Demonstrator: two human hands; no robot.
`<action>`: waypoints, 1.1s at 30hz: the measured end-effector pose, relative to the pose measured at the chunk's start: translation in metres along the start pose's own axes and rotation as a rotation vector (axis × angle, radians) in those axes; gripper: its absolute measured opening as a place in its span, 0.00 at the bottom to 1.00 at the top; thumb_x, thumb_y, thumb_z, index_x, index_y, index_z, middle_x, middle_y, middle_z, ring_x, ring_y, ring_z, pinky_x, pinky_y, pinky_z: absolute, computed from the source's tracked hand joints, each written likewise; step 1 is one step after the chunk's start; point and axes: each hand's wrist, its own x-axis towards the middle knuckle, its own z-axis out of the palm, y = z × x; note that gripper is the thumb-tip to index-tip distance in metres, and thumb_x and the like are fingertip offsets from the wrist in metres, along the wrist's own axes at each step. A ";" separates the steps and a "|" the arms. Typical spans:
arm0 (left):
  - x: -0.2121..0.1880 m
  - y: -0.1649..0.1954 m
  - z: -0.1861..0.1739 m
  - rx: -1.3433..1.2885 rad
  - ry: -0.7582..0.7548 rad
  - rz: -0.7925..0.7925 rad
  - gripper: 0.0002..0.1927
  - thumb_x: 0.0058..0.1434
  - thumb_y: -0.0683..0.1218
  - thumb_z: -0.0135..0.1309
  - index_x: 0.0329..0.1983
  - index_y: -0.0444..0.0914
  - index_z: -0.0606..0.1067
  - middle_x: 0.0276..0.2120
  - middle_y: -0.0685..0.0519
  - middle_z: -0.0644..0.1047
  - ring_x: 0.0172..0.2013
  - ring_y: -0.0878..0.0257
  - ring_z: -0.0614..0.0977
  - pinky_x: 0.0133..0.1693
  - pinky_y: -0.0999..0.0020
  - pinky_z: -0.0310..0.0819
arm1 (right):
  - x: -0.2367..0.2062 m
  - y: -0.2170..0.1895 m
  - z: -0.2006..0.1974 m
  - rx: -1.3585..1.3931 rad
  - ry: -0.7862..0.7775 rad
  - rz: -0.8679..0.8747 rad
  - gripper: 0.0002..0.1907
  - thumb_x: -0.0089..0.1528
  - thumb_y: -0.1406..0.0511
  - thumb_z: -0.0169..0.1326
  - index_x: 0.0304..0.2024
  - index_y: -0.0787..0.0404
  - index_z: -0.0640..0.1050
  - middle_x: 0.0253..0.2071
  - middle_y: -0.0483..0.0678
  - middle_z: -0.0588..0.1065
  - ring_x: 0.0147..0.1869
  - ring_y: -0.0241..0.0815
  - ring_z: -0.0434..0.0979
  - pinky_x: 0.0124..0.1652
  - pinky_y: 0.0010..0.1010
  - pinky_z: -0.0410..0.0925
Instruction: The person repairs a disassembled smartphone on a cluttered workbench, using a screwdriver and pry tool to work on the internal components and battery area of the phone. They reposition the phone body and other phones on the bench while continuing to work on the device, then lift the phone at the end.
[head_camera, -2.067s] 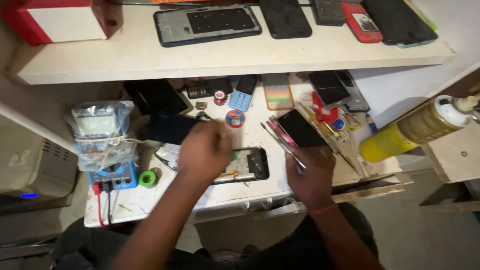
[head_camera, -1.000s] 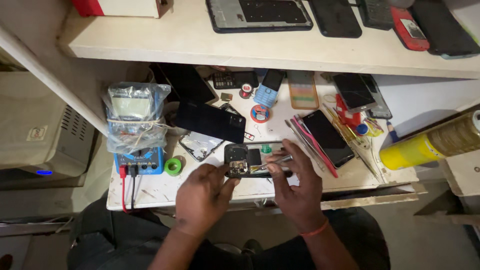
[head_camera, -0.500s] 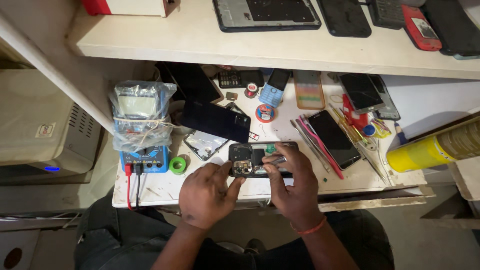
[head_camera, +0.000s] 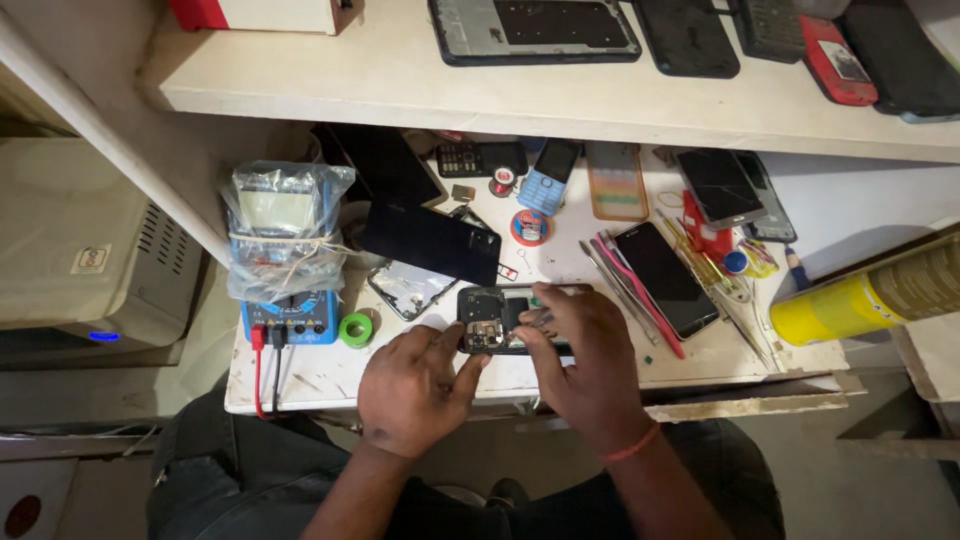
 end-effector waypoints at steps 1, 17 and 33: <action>0.000 0.000 0.000 0.001 -0.005 -0.005 0.20 0.53 0.53 0.67 0.43 0.36 0.82 0.31 0.50 0.78 0.30 0.52 0.82 0.33 0.58 0.76 | 0.003 0.000 -0.002 0.003 -0.019 0.009 0.24 0.59 0.69 0.65 0.56 0.64 0.73 0.40 0.47 0.79 0.48 0.49 0.80 0.51 0.42 0.68; -0.001 -0.002 0.003 0.013 -0.019 -0.020 0.19 0.54 0.53 0.66 0.43 0.38 0.82 0.31 0.50 0.78 0.31 0.52 0.82 0.33 0.57 0.76 | 0.015 -0.005 -0.002 0.207 -0.121 0.028 0.23 0.62 0.71 0.60 0.60 0.62 0.74 0.40 0.46 0.82 0.52 0.48 0.78 0.55 0.41 0.70; -0.003 -0.006 0.008 0.024 0.005 0.014 0.20 0.52 0.53 0.67 0.44 0.38 0.81 0.31 0.50 0.78 0.30 0.51 0.82 0.32 0.56 0.75 | 0.024 0.001 -0.010 0.135 -0.206 0.073 0.30 0.57 0.67 0.60 0.61 0.65 0.71 0.40 0.52 0.79 0.43 0.52 0.77 0.43 0.38 0.71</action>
